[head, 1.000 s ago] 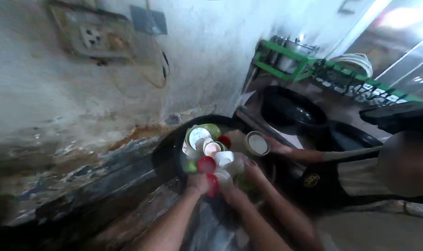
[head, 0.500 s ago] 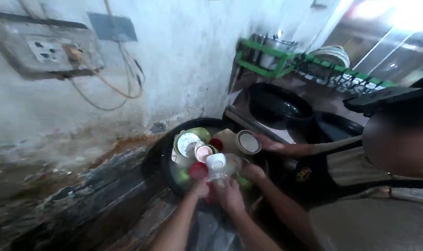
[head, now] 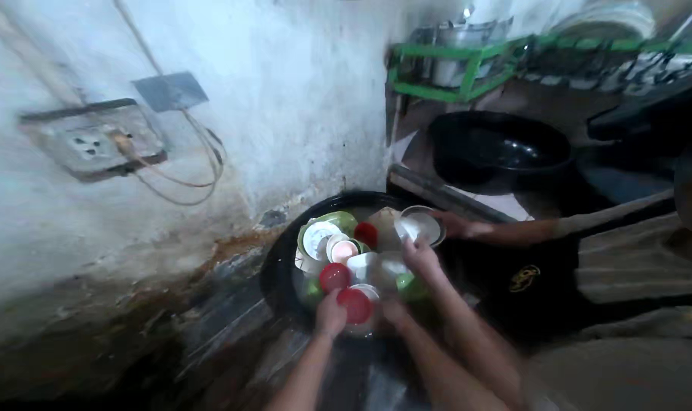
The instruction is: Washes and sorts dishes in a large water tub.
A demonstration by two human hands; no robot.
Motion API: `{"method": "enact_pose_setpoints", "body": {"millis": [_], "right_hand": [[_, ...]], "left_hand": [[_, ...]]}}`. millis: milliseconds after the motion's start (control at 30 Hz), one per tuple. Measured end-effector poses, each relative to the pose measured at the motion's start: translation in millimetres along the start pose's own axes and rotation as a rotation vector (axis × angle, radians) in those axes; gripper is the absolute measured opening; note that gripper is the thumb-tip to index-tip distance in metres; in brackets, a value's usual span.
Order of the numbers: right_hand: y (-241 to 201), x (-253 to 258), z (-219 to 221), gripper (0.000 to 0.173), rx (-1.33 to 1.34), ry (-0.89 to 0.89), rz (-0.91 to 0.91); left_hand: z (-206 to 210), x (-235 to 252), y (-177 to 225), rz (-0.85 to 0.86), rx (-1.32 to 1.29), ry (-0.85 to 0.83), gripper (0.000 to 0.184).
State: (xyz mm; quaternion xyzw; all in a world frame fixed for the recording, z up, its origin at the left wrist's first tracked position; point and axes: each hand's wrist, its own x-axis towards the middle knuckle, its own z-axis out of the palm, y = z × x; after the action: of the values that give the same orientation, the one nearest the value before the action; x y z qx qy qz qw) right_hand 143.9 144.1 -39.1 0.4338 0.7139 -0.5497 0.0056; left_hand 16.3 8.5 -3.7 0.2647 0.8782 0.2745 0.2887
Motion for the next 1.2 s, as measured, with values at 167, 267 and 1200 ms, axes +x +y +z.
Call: {"method": "enact_pose_setpoints", "body": {"millis": [167, 267, 1200], "right_hand": [[-18, -8, 1, 0.039, -0.025, 0.138, -0.16], [-16, -8, 0, 0.042, 0.018, 0.208, -0.158], [-96, 63, -28, 0.043, -0.078, -0.079, -0.237]], "left_hand": [[9, 5, 14, -0.131, 0.048, 0.064, 0.044], [15, 7, 16, -0.174, 0.038, 0.072, 0.053], [-13, 5, 32, 0.106, 0.317, 0.302, 0.043]]}}
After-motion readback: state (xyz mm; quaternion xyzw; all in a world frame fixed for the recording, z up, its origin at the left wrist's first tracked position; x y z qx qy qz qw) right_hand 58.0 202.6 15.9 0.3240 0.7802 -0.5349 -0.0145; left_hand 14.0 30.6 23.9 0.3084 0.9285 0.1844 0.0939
